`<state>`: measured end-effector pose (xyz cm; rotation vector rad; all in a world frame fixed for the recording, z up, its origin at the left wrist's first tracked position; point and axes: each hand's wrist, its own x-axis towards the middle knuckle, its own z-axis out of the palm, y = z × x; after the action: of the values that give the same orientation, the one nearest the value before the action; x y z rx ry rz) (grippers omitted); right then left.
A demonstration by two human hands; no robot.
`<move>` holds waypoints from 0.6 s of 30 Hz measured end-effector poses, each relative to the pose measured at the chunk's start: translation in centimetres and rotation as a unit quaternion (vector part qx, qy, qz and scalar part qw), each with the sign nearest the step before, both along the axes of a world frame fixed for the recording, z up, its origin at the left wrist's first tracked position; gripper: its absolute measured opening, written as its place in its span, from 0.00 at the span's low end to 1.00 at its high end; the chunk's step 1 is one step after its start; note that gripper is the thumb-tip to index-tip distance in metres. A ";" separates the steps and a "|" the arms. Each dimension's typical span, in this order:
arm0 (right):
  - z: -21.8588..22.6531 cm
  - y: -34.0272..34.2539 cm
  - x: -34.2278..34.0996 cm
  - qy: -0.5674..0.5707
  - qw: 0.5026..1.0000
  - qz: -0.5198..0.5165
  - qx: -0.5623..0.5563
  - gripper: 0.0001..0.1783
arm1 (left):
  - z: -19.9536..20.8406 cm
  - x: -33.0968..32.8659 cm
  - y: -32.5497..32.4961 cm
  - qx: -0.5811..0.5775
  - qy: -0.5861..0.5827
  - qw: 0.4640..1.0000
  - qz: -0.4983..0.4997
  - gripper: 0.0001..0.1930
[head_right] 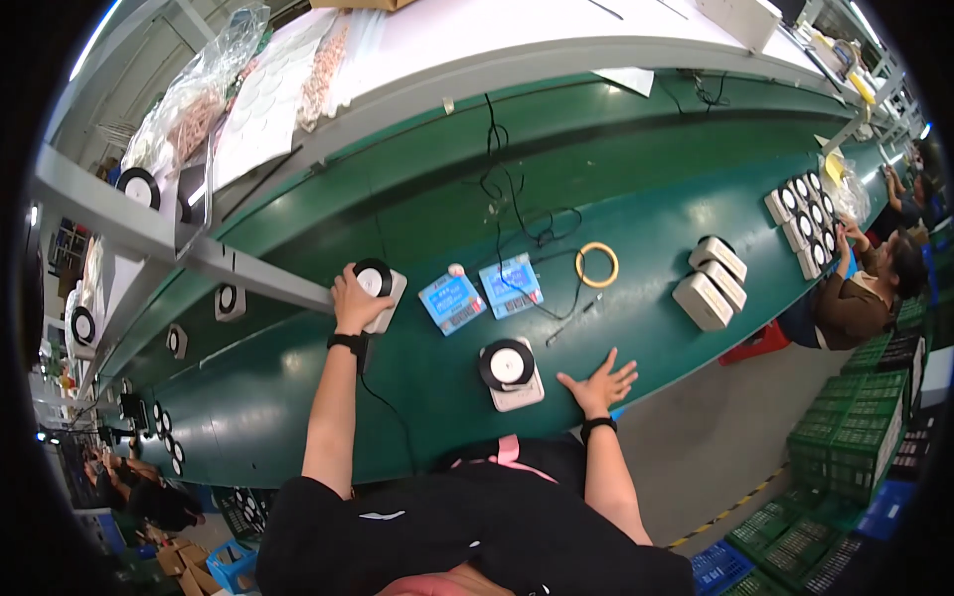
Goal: The person picks up white boxes from a stack and places them on the table, then takes round components and places them into the boxes.
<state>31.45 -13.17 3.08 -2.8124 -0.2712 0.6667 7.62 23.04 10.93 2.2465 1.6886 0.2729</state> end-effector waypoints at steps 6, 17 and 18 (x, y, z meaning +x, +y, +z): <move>-0.4 -0.4 0.1 0.000 0.999 0.020 -0.029 0.73 | -1.6 -5.0 -12.4 -0.094 0.041 0.992 0.067 0.51; -1.6 -1.8 -0.4 -0.019 0.999 0.043 -0.009 0.71 | -9.7 -6.8 -22.1 -0.166 -0.296 0.941 -0.011 0.38; -1.9 -1.8 -0.3 -0.022 0.999 0.032 0.016 0.68 | -10.0 -6.9 -22.6 -0.160 -0.298 0.941 -0.007 0.36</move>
<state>31.16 -15.01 1.14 -2.8008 -0.3770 0.6076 0.76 0.44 0.97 1.7028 1.2812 0.5643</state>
